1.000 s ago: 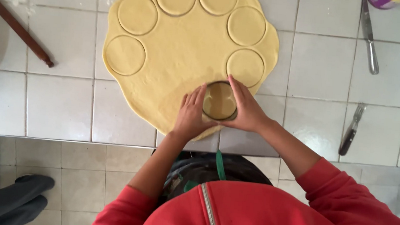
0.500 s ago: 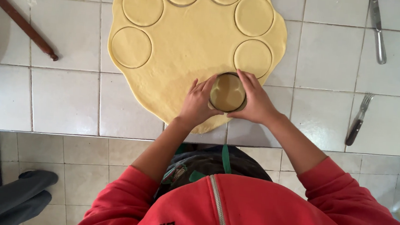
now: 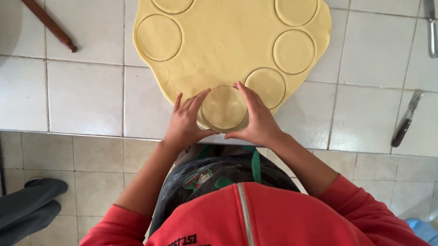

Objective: Cut out circular pieces of dough from a rolled-out sheet using a round cutter.

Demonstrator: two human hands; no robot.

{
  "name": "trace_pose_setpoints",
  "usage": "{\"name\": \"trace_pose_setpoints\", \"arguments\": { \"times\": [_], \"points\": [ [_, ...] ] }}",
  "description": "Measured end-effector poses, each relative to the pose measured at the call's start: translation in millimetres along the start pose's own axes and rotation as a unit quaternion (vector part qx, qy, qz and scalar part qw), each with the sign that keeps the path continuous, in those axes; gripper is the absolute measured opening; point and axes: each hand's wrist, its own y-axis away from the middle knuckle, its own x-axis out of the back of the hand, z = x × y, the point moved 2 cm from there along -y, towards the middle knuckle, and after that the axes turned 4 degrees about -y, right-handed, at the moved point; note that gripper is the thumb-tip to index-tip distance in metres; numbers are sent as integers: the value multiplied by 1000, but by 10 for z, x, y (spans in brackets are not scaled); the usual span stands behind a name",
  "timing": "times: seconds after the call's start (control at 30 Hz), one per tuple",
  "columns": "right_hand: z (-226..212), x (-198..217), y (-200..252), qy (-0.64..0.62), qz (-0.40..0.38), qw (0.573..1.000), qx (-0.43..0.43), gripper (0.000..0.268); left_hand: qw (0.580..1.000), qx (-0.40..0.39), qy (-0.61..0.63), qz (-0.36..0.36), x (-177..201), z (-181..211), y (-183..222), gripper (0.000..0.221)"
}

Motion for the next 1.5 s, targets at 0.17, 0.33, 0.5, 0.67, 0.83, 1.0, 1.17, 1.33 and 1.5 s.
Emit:
{"name": "trace_pose_setpoints", "arguments": {
  "times": [0.17,0.33,0.5,0.67,0.83,1.0,1.17,1.33,1.5],
  "points": [
    [35,-300,37,-19,4,1000,-6,132,999,-1,16,-30,-33,-319,135,116],
    [25,-303,61,-2,24,999,-23,131,999,-23,17,-32,-73,-340,70,118],
    [80,-338,134,4,34,999,-37,131,998,-55,22,-38,-106,-317,48,117],
    [29,-269,123,-25,24,998,-47,132,998,-31,15,-61,-73,-275,55,122],
    [89,-114,220,-31,27,999,-26,117,996,-52,71,-13,227,-154,37,109],
    [-89,-253,37,47,15,999,-4,112,986,7,114,121,-77,-297,-30,34],
    [-40,-563,-161,202,10,979,8,133,952,141,208,174,-573,-258,-300,18],
    [51,-685,-167,275,19,961,-3,124,959,164,128,194,-650,-272,-498,18],
    [-60,-653,-214,289,18,957,-22,119,969,117,91,198,-587,-166,-473,13]
  ]
}}
